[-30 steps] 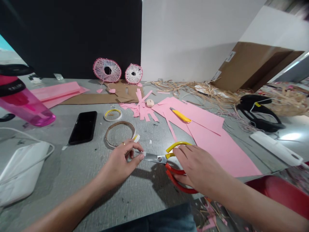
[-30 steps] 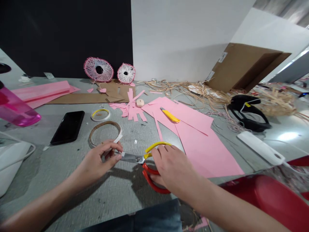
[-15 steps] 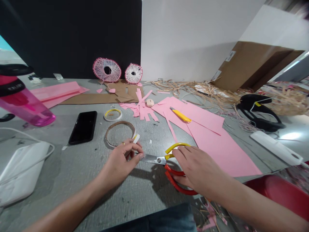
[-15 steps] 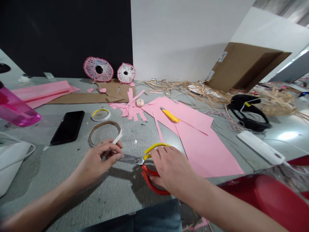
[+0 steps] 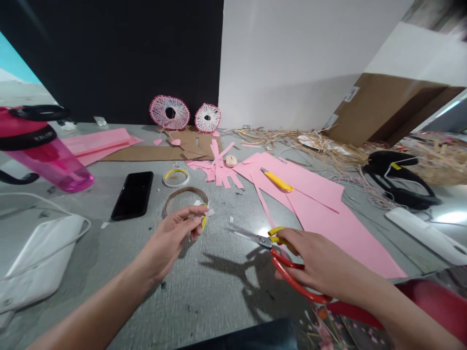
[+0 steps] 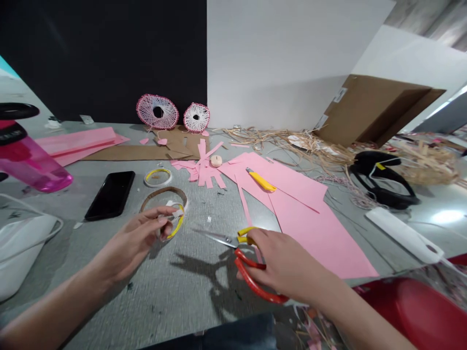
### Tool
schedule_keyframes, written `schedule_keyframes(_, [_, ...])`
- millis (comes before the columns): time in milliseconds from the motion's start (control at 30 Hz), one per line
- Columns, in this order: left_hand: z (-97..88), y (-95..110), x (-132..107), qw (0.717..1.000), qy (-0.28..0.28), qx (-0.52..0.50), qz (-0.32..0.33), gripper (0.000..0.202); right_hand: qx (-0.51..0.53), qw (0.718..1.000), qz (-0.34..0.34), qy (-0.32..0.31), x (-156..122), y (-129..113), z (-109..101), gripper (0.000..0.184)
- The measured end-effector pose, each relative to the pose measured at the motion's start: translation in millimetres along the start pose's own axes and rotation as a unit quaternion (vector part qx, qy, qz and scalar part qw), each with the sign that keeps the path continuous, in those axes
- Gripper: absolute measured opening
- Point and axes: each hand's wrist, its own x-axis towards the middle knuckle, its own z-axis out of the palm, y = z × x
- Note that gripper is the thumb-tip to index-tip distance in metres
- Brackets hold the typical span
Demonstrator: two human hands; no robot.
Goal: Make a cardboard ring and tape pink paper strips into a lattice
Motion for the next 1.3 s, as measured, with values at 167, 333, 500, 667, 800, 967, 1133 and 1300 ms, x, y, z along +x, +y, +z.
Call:
schedule_keyframes(167, [1.3, 1, -2, 0.998, -0.051, -0.003, 0.031, 0.04, 0.239, 0.967, 0.085, -0.019, 14, 4, -3, 0.031])
schedule_keyframes(333, [3.6, -3, -5, 0.993, -0.108, 0.001, 0.041, 0.059, 0.41, 0.91, 0.051, 0.025, 40, -12, 18, 0.036])
schedule_keyframes(500, [5.6, -4, -6, 0.989, -0.135, -0.044, 0.033, 0.047, 0.522, 0.849, 0.012, 0.077, 59, -34, 27, 0.031])
schedule_keyframes(667, [5.4, 1, -6, 0.983, -0.137, -0.125, 0.0, 0.045, 0.482, 0.868, 0.029, 0.118, 68, -30, 24, 0.033])
schedule_keyframes(800, [3.6, 3, -7, 0.981, -0.125, -0.15, 0.005, 0.044, 0.241, 0.953, 0.098, 0.156, 72, -11, 22, 0.035])
schedule_keyframes(967, [2.3, 0, -7, 0.982, -0.127, -0.138, 0.025, 0.042, -0.003, 0.979, 0.158, 0.127, 72, 13, 16, 0.035])
schedule_keyframes(1133, [3.8, -1, -6, 0.985, -0.128, -0.111, 0.038, 0.05, -0.114, 0.97, 0.209, 0.051, 64, 37, 13, 0.032])
schedule_keyframes(1300, [6.0, 1, -8, 0.987, -0.12, -0.099, 0.045, 0.059, -0.116, 0.977, 0.177, 0.021, 53, 51, 12, 0.028])
